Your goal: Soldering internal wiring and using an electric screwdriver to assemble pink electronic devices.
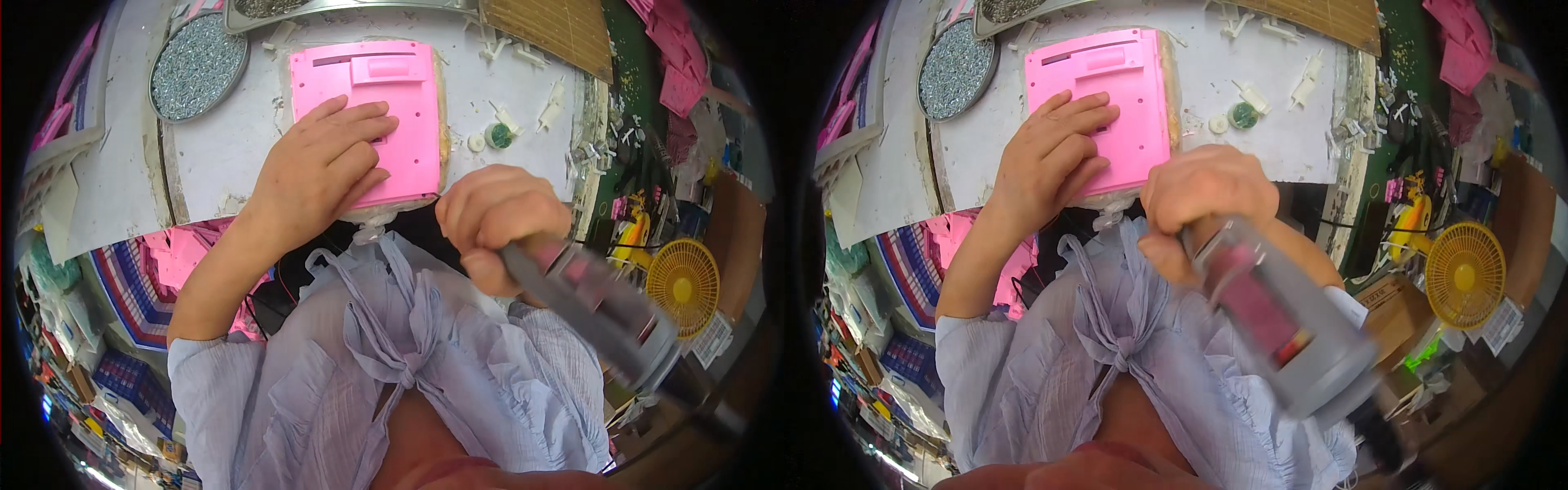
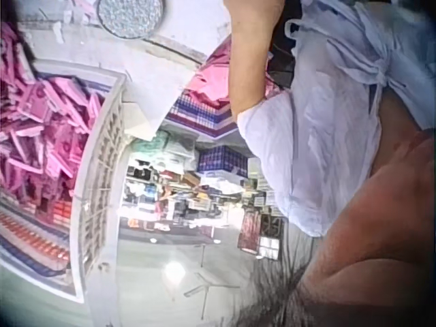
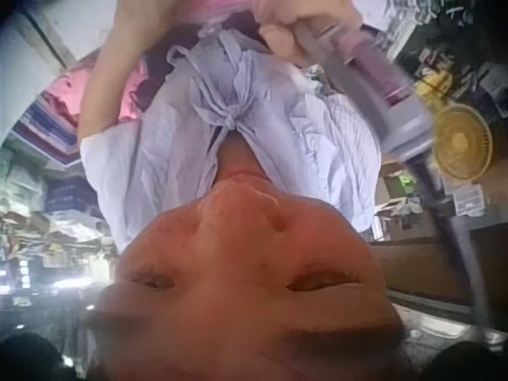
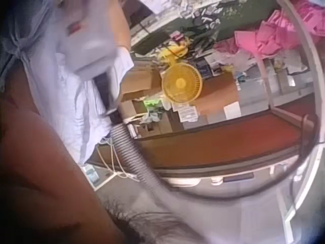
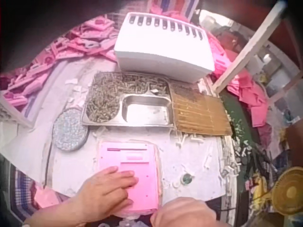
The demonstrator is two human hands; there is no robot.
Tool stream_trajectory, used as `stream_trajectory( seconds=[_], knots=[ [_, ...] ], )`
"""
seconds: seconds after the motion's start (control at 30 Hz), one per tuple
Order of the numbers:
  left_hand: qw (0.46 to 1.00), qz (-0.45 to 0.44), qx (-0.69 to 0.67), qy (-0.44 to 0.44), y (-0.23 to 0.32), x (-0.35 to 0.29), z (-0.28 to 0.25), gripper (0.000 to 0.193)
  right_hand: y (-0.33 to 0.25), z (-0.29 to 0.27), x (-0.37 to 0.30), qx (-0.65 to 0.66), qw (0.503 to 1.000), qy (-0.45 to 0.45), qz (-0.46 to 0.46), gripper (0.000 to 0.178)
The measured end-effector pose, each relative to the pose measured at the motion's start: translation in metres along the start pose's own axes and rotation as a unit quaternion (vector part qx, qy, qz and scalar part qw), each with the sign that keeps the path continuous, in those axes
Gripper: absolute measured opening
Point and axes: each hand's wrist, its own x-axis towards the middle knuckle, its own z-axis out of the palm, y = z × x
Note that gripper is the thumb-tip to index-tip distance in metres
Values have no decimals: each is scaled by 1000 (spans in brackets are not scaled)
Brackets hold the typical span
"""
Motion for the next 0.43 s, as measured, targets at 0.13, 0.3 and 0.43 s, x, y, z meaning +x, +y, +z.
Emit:
stream_trajectory(
  seconds=[0.13,0.3,0.43],
  knots=[
    [1000,-7,-1,0,-4,-1,5,22,2,-9,14,-13,998,-59,-24,23],
    [1000,-23,-21,3,-4,-1,6,22,8,-18,38,47,997,-65,-3,22],
    [999,-32,-35,6,-5,-3,7,21,15,-3,40,-65,995,-77,-6,28]
  ],
)
